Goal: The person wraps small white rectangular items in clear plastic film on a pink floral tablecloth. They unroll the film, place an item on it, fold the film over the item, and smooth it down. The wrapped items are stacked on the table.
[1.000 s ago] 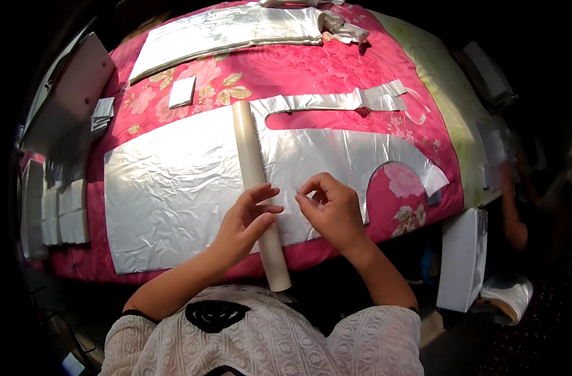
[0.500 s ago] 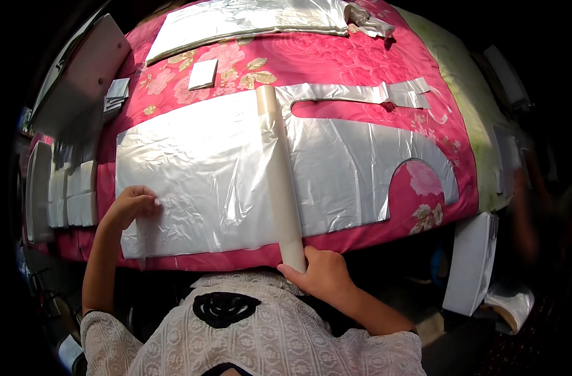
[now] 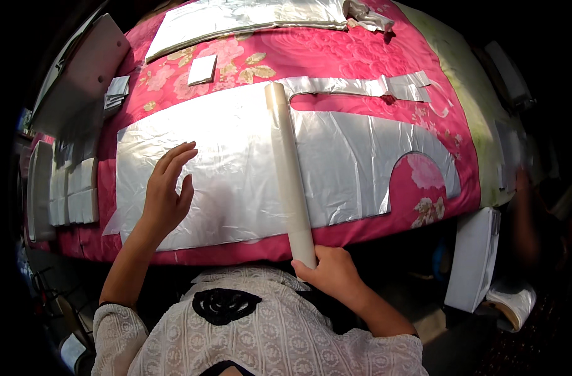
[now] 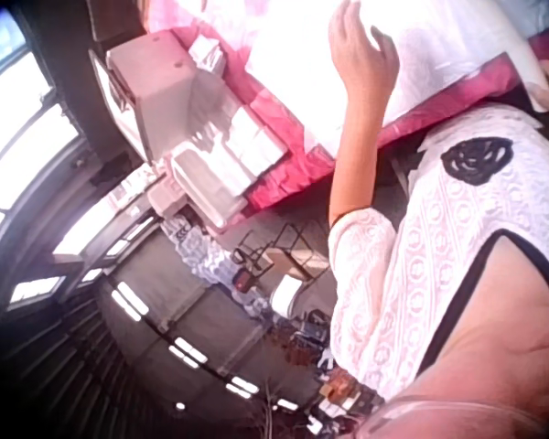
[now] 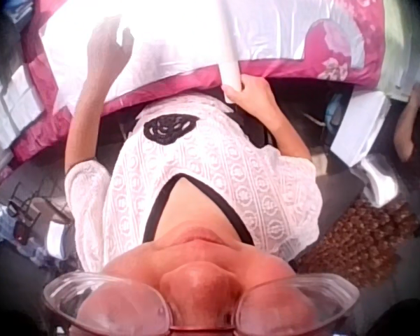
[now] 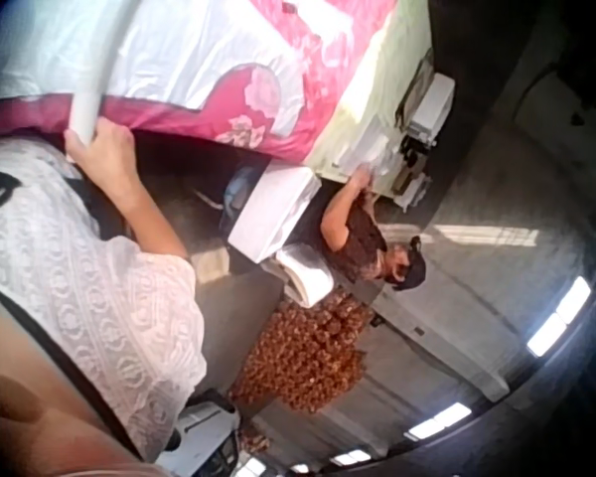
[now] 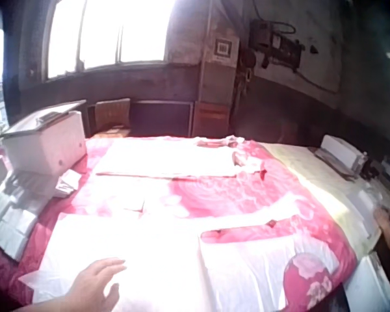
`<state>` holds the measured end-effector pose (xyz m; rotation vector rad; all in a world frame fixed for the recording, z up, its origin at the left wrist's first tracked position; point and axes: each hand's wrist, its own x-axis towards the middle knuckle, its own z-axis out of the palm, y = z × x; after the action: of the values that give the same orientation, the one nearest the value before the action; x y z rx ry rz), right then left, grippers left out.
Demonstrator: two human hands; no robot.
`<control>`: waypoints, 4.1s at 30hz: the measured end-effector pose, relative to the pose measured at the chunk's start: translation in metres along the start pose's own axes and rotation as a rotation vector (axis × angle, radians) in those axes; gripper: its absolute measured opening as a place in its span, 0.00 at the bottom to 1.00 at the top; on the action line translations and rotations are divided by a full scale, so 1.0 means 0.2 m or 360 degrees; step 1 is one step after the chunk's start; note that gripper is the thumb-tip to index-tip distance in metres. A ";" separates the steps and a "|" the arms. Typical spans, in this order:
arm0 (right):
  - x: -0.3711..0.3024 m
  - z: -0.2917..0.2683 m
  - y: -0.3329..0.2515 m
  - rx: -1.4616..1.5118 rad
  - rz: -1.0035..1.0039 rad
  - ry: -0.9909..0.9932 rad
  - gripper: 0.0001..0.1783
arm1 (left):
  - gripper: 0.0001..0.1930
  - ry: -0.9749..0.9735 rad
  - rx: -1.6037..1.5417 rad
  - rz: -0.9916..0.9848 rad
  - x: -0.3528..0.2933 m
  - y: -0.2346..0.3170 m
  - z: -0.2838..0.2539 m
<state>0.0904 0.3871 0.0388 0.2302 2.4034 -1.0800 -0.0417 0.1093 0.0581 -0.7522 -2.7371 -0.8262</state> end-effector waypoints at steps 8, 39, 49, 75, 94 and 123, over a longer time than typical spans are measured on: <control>0.00 0.00 0.03 0.0045 0.0026 -0.0066 0.25 | 0.35 -0.0391 0.0044 0.0080 -0.05 0.27 0.59; 1.36 -1.60 0.33 0.2813 -0.0590 0.1267 0.22 | 0.39 -0.0455 0.0095 0.0077 -0.03 0.30 0.60; 0.94 -0.61 -0.67 0.1155 -0.1447 0.0355 0.28 | 0.36 -0.0370 0.0147 0.0088 -0.05 0.28 0.61; 0.52 -0.30 -0.11 -0.0842 -0.1603 0.0150 0.27 | 0.39 -0.0199 -0.0351 0.0149 -0.33 0.04 0.23; 0.52 0.52 -1.00 -0.0096 -0.2338 -0.0804 0.19 | 0.27 0.0348 -0.0372 -0.0781 -1.14 -0.18 -0.29; 0.58 0.85 -1.35 0.1490 -0.0837 -0.0731 0.37 | 0.26 0.0152 -0.1755 -0.1458 -0.96 -0.05 -0.32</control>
<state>-0.0411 0.0746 0.0626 -0.3401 1.4286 -2.1634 0.1183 -0.0137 0.0461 0.5563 -2.2579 -2.4964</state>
